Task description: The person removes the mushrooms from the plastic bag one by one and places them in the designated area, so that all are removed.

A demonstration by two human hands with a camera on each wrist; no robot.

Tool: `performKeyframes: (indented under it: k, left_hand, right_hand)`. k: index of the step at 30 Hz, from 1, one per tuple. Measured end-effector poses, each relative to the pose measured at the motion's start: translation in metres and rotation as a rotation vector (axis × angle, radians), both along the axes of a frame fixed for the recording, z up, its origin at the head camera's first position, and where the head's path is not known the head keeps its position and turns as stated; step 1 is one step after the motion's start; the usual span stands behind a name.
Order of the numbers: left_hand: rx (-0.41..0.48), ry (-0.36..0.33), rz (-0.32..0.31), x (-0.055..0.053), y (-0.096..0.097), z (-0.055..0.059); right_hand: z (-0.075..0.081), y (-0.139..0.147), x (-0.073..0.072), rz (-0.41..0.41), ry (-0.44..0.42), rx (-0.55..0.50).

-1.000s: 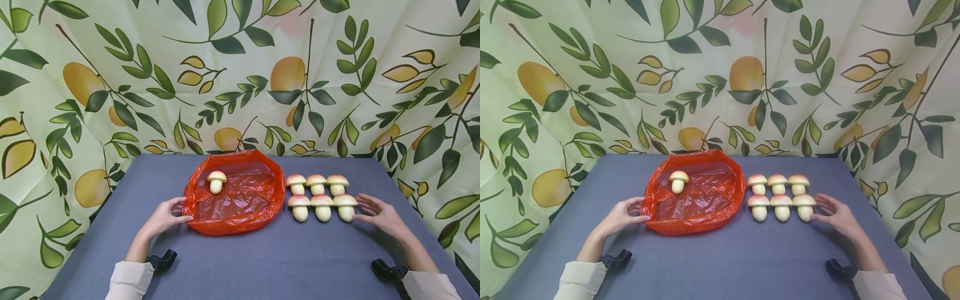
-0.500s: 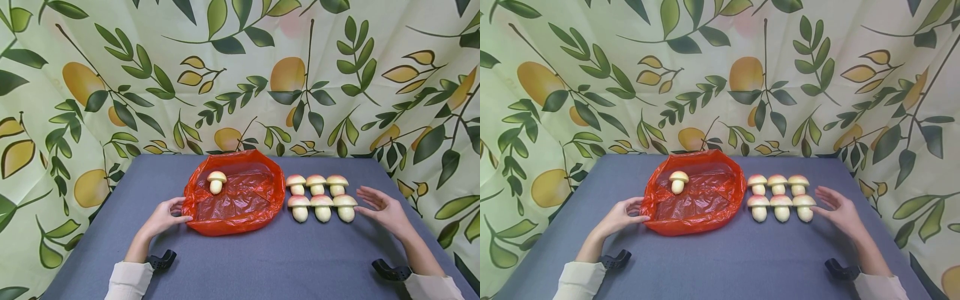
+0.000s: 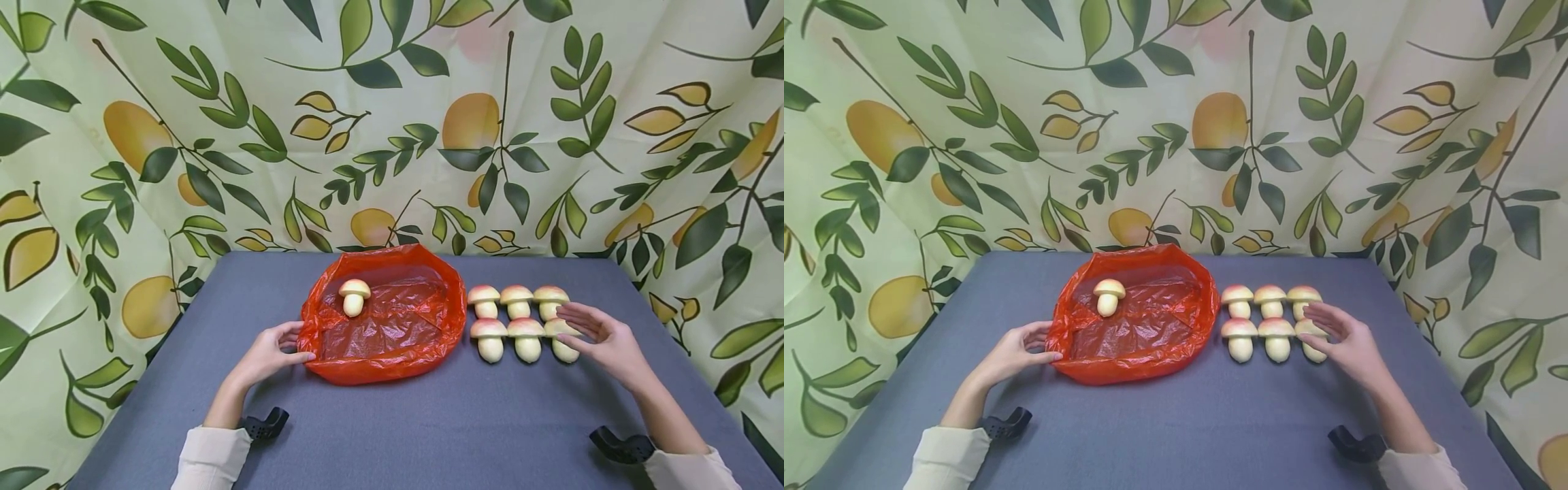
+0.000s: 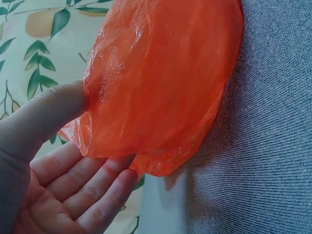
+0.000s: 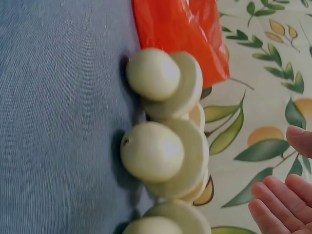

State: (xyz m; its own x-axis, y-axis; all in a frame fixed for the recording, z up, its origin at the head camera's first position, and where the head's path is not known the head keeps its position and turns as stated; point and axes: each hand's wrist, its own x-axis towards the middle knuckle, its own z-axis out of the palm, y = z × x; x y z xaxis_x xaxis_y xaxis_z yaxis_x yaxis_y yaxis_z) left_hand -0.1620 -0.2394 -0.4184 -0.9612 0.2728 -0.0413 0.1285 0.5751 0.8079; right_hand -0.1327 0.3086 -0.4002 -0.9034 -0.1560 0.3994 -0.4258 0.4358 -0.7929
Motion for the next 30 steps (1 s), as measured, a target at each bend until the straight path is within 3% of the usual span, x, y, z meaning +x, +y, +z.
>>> performKeyframes:
  k: [6,20,30]
  left_hand:
    - [-0.006,-0.007,0.0,0.0,0.0,0.0]
    - [-0.01,-0.009,-0.006,-0.001,-0.001,-0.003]
    - [-0.008,-0.021,0.008,-0.001,0.0,-0.001]
  right_hand:
    - [-0.001,-0.019,0.0,0.029,0.007,-0.01]
    - [-0.008,-0.064,-0.009,0.268,-0.014,-0.157]
    - [-0.012,-0.091,-0.015,0.322,-0.004,-0.104]
